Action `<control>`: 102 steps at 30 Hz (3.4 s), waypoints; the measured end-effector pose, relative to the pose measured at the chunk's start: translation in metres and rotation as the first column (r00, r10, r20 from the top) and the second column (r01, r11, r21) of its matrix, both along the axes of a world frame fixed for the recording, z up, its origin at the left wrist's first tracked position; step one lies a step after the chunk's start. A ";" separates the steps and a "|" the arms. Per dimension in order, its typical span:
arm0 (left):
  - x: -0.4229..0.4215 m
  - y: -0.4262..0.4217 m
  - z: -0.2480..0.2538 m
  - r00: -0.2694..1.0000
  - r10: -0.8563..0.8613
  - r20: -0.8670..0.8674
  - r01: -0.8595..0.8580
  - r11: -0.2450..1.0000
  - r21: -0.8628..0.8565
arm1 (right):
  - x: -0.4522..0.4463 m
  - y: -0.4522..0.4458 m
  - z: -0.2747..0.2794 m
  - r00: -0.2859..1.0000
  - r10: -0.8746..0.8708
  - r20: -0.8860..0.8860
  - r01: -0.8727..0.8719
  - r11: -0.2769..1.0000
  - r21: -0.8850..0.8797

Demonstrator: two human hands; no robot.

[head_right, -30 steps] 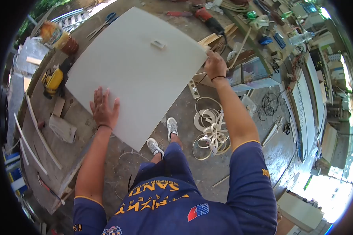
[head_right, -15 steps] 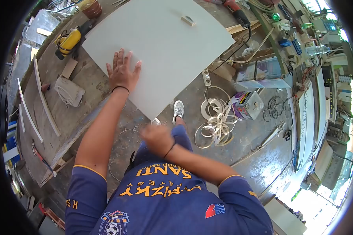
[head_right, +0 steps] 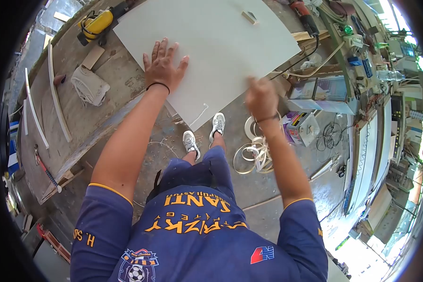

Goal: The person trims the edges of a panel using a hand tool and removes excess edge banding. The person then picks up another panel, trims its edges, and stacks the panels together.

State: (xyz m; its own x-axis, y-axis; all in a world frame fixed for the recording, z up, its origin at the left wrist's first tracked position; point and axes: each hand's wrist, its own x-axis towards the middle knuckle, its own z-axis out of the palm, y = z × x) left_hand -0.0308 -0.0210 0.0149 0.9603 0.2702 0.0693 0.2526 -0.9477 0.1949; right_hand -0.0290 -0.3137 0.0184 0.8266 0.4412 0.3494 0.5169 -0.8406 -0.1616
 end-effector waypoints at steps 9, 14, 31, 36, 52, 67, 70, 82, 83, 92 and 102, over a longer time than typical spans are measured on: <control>0.000 -0.001 0.000 1.000 0.004 0.003 -0.004 1.000 -0.021 | -0.151 0.103 0.031 0.916 0.261 -0.305 -0.250 0.965 0.075; -0.003 -0.002 0.000 1.000 0.000 0.000 0.000 1.000 -0.010 | -0.019 0.017 0.028 0.991 -0.118 -0.065 0.120 0.992 0.030; 0.003 0.002 0.001 1.000 0.008 0.005 -0.008 1.000 -0.010 | -0.054 0.036 0.011 1.000 -0.006 -0.020 0.009 0.989 0.146; 0.000 0.001 -0.001 1.000 -0.002 0.019 0.002 1.000 -0.001 | -0.168 0.119 0.014 0.885 0.389 -0.254 -0.360 0.920 0.154; 0.003 0.004 -0.001 0.999 0.001 0.048 0.001 0.999 -0.042 | -0.148 0.107 0.031 0.938 0.243 -0.247 -0.188 0.955 0.228; 0.001 0.003 -0.006 0.995 -0.019 0.095 0.019 1.000 0.002 | -0.082 0.024 0.021 0.911 -0.045 -0.410 0.236 0.872 0.429; 0.002 0.004 -0.011 0.995 -0.023 0.102 0.021 1.000 0.021 | -0.002 -0.048 0.000 0.829 -0.291 -0.477 0.522 0.708 0.475; 0.003 0.007 -0.008 0.998 -0.042 0.051 0.039 0.997 0.064 | 0.169 -0.126 0.000 0.917 -0.398 -0.001 0.394 0.908 0.139; 0.002 0.005 -0.006 0.998 -0.043 0.055 0.040 0.998 0.045 | 0.168 -0.125 -0.001 0.931 -0.356 0.080 0.341 0.927 0.155; 0.001 0.004 -0.005 0.996 -0.037 0.079 0.036 0.999 0.014 | 0.051 -0.042 0.002 1.000 0.009 -0.005 -0.008 0.993 0.122; 0.001 0.004 -0.003 0.998 -0.024 0.064 0.024 1.000 0.003 | -0.006 0.000 0.019 0.960 0.081 -0.269 -0.026 0.979 0.202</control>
State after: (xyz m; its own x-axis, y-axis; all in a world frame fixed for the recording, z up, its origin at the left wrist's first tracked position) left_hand -0.0296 -0.0171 0.0121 0.9600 0.2471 0.1316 0.2170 -0.9538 0.2078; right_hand -0.0348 -0.3134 0.0373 0.8798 0.4331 0.1961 0.4725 -0.7510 -0.4612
